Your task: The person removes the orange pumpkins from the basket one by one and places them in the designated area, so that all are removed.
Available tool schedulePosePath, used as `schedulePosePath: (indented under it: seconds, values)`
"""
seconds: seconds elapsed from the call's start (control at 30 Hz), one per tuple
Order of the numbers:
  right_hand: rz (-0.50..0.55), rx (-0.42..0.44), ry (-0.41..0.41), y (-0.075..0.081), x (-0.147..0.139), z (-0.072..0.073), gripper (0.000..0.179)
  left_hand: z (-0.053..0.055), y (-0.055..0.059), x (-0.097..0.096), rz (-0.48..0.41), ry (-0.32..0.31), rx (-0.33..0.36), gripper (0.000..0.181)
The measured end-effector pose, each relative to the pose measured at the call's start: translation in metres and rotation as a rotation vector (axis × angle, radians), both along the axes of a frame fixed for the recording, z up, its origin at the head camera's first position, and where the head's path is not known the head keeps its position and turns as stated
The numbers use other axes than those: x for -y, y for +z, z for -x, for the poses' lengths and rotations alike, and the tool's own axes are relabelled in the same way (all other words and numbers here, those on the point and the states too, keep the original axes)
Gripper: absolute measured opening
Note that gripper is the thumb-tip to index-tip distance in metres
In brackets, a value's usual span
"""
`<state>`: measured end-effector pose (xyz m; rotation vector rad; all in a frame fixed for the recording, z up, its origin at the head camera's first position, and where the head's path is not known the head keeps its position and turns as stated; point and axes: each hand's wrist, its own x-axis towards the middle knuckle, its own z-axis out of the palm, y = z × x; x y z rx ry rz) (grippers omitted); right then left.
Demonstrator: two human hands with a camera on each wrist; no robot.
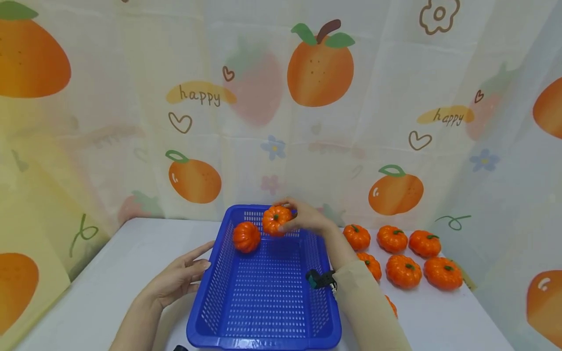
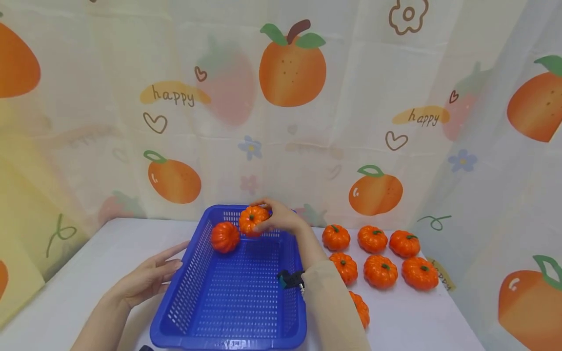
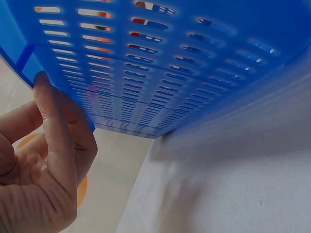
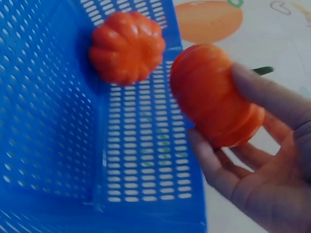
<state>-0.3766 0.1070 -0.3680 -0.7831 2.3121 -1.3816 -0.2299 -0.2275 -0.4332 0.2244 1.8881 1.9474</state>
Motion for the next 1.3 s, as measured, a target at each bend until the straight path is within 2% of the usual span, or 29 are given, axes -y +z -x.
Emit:
schedulePosePath:
  seconds: [0.13, 0.33, 0.53, 0.8, 1.07, 1.3]
  values:
    - [0.034, -0.025, 0.008, 0.014, -0.007, 0.001, 0.067, 0.001, -0.002, 0.000, -0.002, -0.006, -0.005, 0.071]
    - [0.051, -0.056, -0.021, 0.037, -0.023, -0.004, 0.067, 0.002, -0.003, 0.001, 0.013, 0.001, -0.010, 0.070]
    - [0.061, -0.070, -0.043, 0.053, -0.043, -0.008, 0.066, 0.001, -0.002, 0.001, 0.015, 0.001, -0.008, 0.070]
    - [0.049, -0.093, -0.082, 0.075, -0.078, -0.021, 0.067, 0.001, -0.002, 0.001, 0.013, -0.006, -0.003, 0.071]
    - [0.005, -0.127, -0.145, 0.082, -0.121, -0.033, 0.070, 0.002, -0.002, 0.002, 0.033, 0.003, -0.008, 0.069]
    - [-0.039, -0.166, -0.180, 0.078, -0.165, -0.047, 0.068, 0.001, -0.003, 0.001, 0.028, 0.009, -0.005, 0.070]
